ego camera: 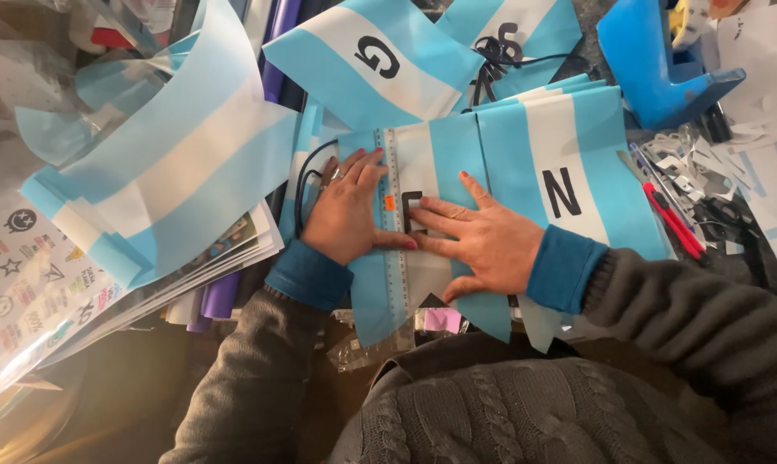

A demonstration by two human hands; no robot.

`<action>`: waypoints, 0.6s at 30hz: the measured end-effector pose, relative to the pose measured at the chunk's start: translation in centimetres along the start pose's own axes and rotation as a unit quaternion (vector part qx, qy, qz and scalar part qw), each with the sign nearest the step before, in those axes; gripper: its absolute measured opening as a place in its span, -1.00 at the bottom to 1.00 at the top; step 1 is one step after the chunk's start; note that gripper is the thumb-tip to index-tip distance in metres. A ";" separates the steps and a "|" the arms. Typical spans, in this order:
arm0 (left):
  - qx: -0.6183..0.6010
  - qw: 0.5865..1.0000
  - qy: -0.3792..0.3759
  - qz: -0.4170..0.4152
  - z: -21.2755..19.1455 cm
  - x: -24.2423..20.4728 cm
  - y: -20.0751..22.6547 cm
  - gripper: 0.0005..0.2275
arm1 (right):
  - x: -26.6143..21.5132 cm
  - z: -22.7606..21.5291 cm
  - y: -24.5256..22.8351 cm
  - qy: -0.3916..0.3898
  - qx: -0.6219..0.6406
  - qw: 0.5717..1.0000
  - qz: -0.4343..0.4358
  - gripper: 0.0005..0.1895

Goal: The recorder is assembling a banner by applying adhesive letters to flags and threading them onto a string.

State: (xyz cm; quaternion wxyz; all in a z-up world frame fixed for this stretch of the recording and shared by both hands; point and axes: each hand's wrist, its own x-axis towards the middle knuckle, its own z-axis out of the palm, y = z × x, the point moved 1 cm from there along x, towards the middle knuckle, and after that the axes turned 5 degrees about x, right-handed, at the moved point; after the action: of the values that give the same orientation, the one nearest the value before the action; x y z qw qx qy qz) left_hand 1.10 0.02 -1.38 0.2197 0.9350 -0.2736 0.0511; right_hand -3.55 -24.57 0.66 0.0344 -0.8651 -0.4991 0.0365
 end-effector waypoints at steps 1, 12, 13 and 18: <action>0.000 1.000 0.000 0.000 0.0 0.0 0.0 0.03 | -0.1 0.2 0.3 0.000 0.000 1.000 0.000 -0.01; 0.000 1.000 -0.005 0.009 -0.1 0.0 0.0 0.03 | 0.1 -0.4 1.5 0.033 0.019 0.999 0.006 -0.09; 0.000 1.000 -0.005 0.010 0.0 0.0 -0.1 0.03 | 0.5 -0.1 1.5 0.034 0.019 0.999 0.007 -0.09; 0.000 1.000 0.001 0.012 0.3 0.0 -0.3 0.03 | 1.8 0.5 1.5 0.048 0.029 0.998 0.014 0.17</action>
State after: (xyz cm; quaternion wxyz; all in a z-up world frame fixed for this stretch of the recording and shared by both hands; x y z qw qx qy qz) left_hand 1.28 0.13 -1.79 0.2191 0.9316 -0.2848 0.0551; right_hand -1.39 -23.81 -0.01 0.0830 -0.8714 -0.4835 0.0100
